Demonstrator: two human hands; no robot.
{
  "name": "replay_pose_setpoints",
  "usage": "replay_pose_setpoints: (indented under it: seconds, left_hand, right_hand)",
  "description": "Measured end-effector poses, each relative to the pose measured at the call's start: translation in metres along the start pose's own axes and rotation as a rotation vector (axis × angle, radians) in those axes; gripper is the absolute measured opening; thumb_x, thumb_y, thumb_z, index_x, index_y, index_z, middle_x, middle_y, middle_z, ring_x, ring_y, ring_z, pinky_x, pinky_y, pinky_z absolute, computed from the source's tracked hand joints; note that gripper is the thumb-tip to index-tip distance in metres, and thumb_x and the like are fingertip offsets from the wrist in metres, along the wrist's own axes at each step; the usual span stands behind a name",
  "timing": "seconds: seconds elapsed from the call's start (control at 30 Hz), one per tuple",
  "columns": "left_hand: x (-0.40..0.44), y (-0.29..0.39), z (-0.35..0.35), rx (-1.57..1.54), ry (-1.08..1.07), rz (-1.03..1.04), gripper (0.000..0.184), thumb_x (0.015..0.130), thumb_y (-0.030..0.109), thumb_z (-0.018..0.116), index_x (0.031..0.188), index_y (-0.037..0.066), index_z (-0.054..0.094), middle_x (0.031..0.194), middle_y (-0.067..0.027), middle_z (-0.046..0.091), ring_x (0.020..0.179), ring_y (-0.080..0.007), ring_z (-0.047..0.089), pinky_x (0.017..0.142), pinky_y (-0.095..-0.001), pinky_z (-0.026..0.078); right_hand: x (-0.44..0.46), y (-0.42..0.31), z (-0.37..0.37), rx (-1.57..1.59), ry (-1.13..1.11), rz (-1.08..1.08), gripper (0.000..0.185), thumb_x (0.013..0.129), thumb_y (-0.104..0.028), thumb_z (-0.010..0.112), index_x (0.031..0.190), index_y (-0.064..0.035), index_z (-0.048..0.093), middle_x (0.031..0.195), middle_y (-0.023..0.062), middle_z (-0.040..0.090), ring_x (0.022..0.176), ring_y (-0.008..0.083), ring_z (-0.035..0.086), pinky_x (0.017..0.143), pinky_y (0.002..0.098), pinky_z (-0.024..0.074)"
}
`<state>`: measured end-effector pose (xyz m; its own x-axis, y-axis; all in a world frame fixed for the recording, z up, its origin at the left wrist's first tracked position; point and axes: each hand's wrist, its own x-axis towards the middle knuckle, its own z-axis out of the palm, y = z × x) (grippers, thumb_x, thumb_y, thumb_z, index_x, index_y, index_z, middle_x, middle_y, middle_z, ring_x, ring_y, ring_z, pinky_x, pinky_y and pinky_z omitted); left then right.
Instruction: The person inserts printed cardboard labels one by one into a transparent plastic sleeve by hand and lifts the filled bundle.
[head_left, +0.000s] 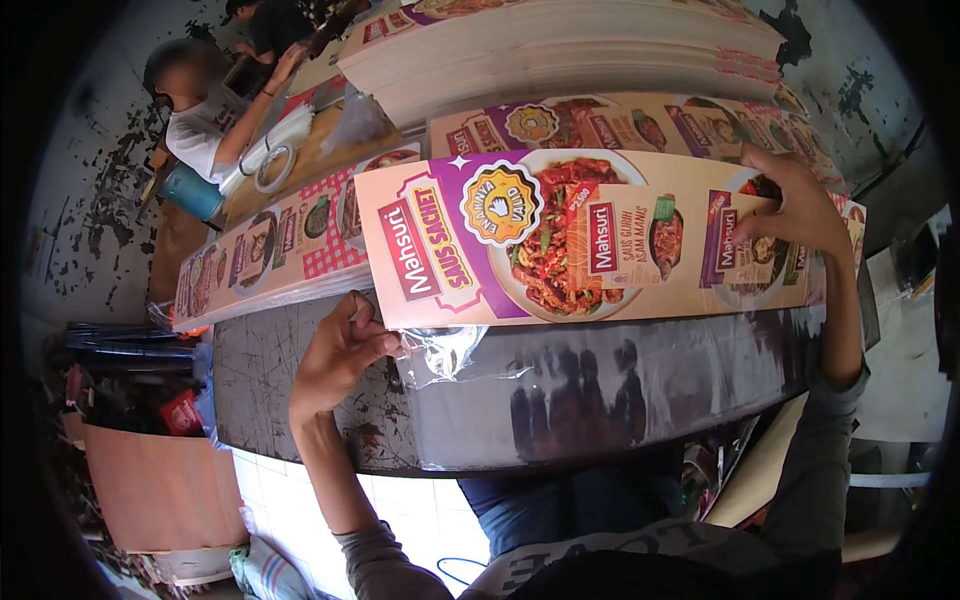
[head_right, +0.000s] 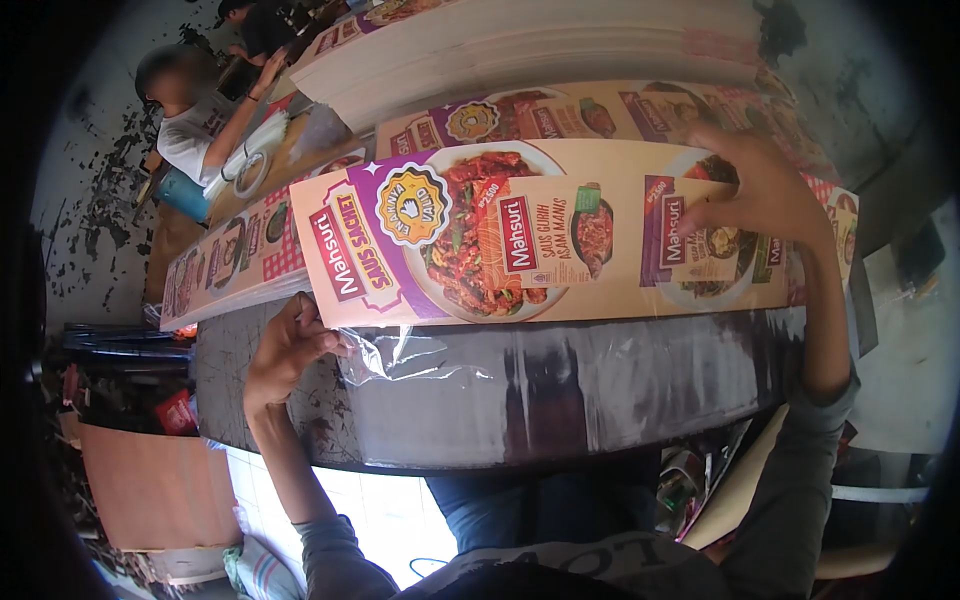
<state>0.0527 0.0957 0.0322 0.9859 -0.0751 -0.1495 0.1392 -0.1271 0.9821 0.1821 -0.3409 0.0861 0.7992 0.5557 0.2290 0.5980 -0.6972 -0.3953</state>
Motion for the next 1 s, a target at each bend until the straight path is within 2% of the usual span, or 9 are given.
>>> replay_pose_setpoints:
  seconds: [0.07, 0.17, 0.6, 0.83, 0.97, 1.0]
  left_hand:
    - [-0.002, 0.006, 0.0, 0.064, -0.019, -0.027, 0.027, 0.081, -0.01, 0.053, 0.082, 0.005, 0.031, 0.079, -0.0186, 0.063, 0.082, -0.0177, 0.063, 0.073, -0.0255, 0.049]
    - [-0.002, 0.004, -0.002, 0.025, -0.03, -0.032, 0.027, 0.081, -0.009, 0.054, 0.082, 0.005, 0.031, 0.079, -0.0189, 0.063, 0.084, -0.0174, 0.063, 0.074, -0.0248, 0.049]
    - [-0.002, 0.007, 0.0, 0.007, -0.031, -0.03, 0.028, 0.081, -0.011, 0.052, 0.082, 0.005, 0.03, 0.08, -0.0214, 0.063, 0.085, -0.0234, 0.064, 0.073, -0.0268, 0.051]
    - [-0.001, 0.002, -0.002, -0.015, -0.024, -0.024, 0.027, 0.078, -0.008, 0.055, 0.081, 0.005, 0.032, 0.078, -0.0226, 0.063, 0.076, -0.0236, 0.065, 0.071, -0.03, 0.053]
    - [-0.002, 0.006, 0.0, -0.022, 0.005, -0.029, 0.027, 0.076, -0.005, 0.058, 0.081, 0.006, 0.033, 0.077, -0.0228, 0.064, 0.072, -0.0238, 0.065, 0.068, -0.0308, 0.053]
    - [-0.003, 0.006, 0.0, -0.019, 0.01, -0.029, 0.027, 0.076, -0.005, 0.058, 0.081, 0.006, 0.033, 0.077, -0.0228, 0.064, 0.072, -0.0238, 0.065, 0.068, -0.0308, 0.053]
  right_hand:
    - [0.002, -0.002, -0.002, -0.011, -0.028, 0.019, 0.056, 0.05, -0.03, 0.081, 0.085, -0.0004, 0.05, 0.071, 0.0121, 0.05, 0.066, 0.0235, 0.049, 0.062, 0.0321, 0.0373]
    - [0.002, -0.006, -0.001, 0.013, -0.018, 0.037, 0.055, 0.049, -0.029, 0.081, 0.085, -0.0003, 0.05, 0.071, 0.0118, 0.05, 0.066, 0.023, 0.047, 0.061, 0.0319, 0.0367]
    - [0.001, 0.004, 0.002, 0.015, -0.011, -0.02, 0.056, 0.05, -0.032, 0.081, 0.086, -0.0002, 0.052, 0.066, 0.011, 0.049, 0.061, 0.023, 0.048, 0.058, 0.0332, 0.0364]
    - [-0.002, -0.001, -0.001, -0.063, -0.015, 0.01, 0.061, 0.05, -0.034, 0.082, 0.088, 0.0008, 0.05, 0.072, 0.011, 0.051, 0.067, 0.023, 0.049, 0.06, 0.0324, 0.0372]
    - [-0.001, 0.0, 0.002, 0.007, 0.039, -0.049, 0.06, 0.049, -0.034, 0.082, 0.088, 0.0004, 0.05, 0.07, 0.011, 0.05, 0.064, 0.0241, 0.047, 0.06, 0.0324, 0.0371]
    - [0.0, -0.001, 0.001, -0.001, -0.008, -0.01, 0.06, 0.049, -0.034, 0.082, 0.088, 0.0001, 0.05, 0.069, 0.0109, 0.05, 0.064, 0.0248, 0.047, 0.059, 0.0324, 0.0371]
